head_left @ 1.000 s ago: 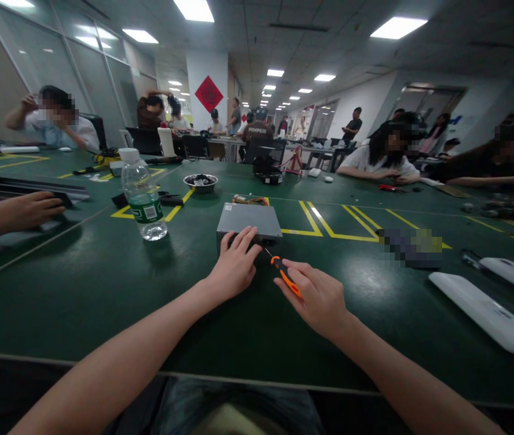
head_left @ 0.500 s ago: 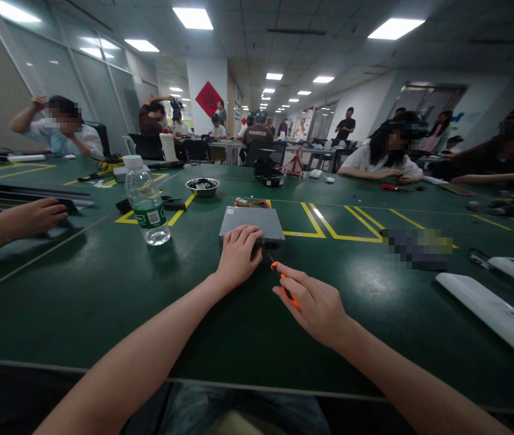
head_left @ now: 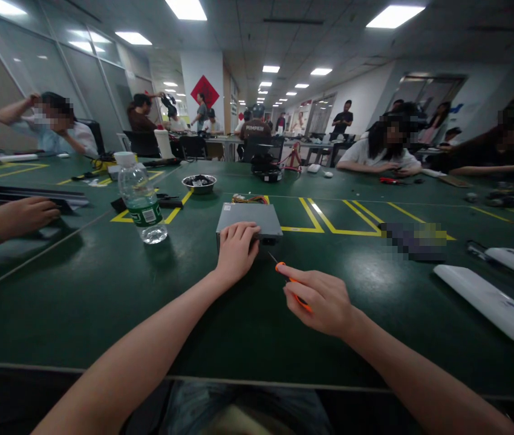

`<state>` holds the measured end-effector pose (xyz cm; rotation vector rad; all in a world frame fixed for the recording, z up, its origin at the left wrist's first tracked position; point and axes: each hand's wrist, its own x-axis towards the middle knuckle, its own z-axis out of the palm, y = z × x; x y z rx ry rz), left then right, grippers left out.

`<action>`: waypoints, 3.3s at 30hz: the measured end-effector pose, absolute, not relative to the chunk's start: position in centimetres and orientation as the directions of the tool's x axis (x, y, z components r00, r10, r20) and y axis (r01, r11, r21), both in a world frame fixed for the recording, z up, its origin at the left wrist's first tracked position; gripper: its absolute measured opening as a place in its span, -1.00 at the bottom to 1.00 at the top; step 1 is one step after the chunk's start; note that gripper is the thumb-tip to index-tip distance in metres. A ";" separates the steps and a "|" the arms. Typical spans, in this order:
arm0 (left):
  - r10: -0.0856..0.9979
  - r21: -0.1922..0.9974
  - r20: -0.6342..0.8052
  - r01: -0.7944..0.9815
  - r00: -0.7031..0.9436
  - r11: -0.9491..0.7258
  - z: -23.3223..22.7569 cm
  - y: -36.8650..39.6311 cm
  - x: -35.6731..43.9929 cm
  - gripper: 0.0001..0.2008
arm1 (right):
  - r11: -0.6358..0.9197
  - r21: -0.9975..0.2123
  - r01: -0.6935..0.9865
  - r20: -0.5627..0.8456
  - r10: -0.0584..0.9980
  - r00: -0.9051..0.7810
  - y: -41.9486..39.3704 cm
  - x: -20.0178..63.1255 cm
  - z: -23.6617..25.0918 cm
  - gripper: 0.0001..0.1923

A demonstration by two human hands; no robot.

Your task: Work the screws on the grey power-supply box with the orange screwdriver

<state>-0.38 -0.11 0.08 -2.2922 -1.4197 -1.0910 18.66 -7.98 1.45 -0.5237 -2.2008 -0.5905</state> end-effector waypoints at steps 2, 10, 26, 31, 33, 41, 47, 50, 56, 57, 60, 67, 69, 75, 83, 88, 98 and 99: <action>0.675 0.183 0.693 0.844 0.253 -0.504 0.1 -0.1 -0.4 -0.77 | 0.807 0.230 0.543 0.815 0.145 -0.560 -7.9 19.7 1.9 -0.79; 0.663 0.140 0.670 0.821 0.334 -0.554 0.0 -0.7 -0.8 -0.69 | 0.786 0.195 0.587 0.849 0.164 -0.502 -7.4 20.8 2.1 -0.77; 0.643 0.026 0.615 0.804 0.456 -0.594 -0.4 -2.2 -0.1 -0.60 | 0.769 0.194 0.609 0.832 0.201 -0.518 -7.1 20.4 1.5 -0.75; 0.643 0.008 0.613 0.810 0.460 -0.587 -0.4 -2.3 0.0 -0.61 | 0.761 0.184 0.622 0.834 0.213 -0.509 -7.1 20.3 1.5 -0.77; 0.644 0.007 0.610 0.809 0.462 -0.588 -0.4 -2.4 0.1 -0.61 | 0.762 0.183 0.621 0.833 0.215 -0.511 -7.1 20.3 1.4 -0.77; 0.657 0.025 0.595 0.806 0.463 -0.591 -0.4 -2.6 0.2 -0.57 | 0.763 0.200 0.614 0.831 0.200 -0.518 -7.2 20.2 1.6 -0.76; 0.668 0.064 0.590 0.798 0.454 -0.599 -0.3 -2.7 0.2 -0.56 | 0.756 0.196 0.625 0.837 0.203 -0.508 -7.2 20.4 1.6 -0.76; 0.672 0.070 0.584 0.797 0.455 -0.600 -0.3 -2.7 0.2 -0.55 | 0.745 0.200 0.636 0.836 0.209 -0.508 -7.2 20.3 1.6 -0.75; 0.670 0.069 0.593 0.801 0.447 -0.595 -0.5 -2.7 0.2 -0.51 | 0.673 0.288 0.681 0.754 0.279 -0.595 -8.4 18.7 1.7 -0.82; 0.669 0.069 0.594 0.801 0.446 -0.595 -0.5 -2.7 0.3 -0.51 | 0.664 0.301 0.684 0.728 0.303 -0.615 -8.8 18.2 1.7 -0.84; 0.667 0.066 0.597 0.801 0.446 -0.594 -0.6 -2.6 0.3 -0.50 | 0.669 0.300 0.680 0.682 0.348 -0.644 -9.7 17.4 1.7 -0.83; 0.669 0.057 0.584 0.799 0.459 -0.599 -0.4 -2.7 0.2 -0.49 | 0.564 0.403 0.721 0.733 0.272 -0.623 -9.5 18.5 2.1 -0.83; 0.670 0.051 0.580 0.800 0.464 -0.598 -0.4 -2.7 0.2 -0.49 | 0.544 0.377 0.750 0.753 0.293 -0.590 -9.4 18.8 2.4 -0.88; 0.668 0.034 0.584 0.808 0.461 -0.588 -0.5 -2.7 0.3 -0.50 | 0.658 0.319 0.682 0.713 0.307 -0.630 -9.6 18.0 2.2 -0.77; 0.660 0.022 0.593 0.810 0.462 -0.586 -0.6 -2.6 0.4 -0.49 | 0.666 0.390 0.635 0.722 0.207 -0.661 -9.0 18.7 1.8 -0.78; 0.659 0.036 0.597 0.806 0.457 -0.591 -0.6 -2.7 0.4 -0.48 | 0.668 0.334 0.665 0.729 0.263 -0.631 -9.0 18.5 1.8 -0.81; 0.663 0.023 0.587 0.809 0.465 -0.588 -0.5 -2.7 0.4 -0.49 | 0.543 0.373 0.752 0.768 0.274 -0.579 -8.6 19.6 1.6 -0.68; 0.663 0.020 0.585 0.810 0.466 -0.587 -0.5 -2.7 0.4 -0.48 | 0.538 0.367 0.759 0.770 0.282 -0.572 -8.6 19.6 1.6 -0.72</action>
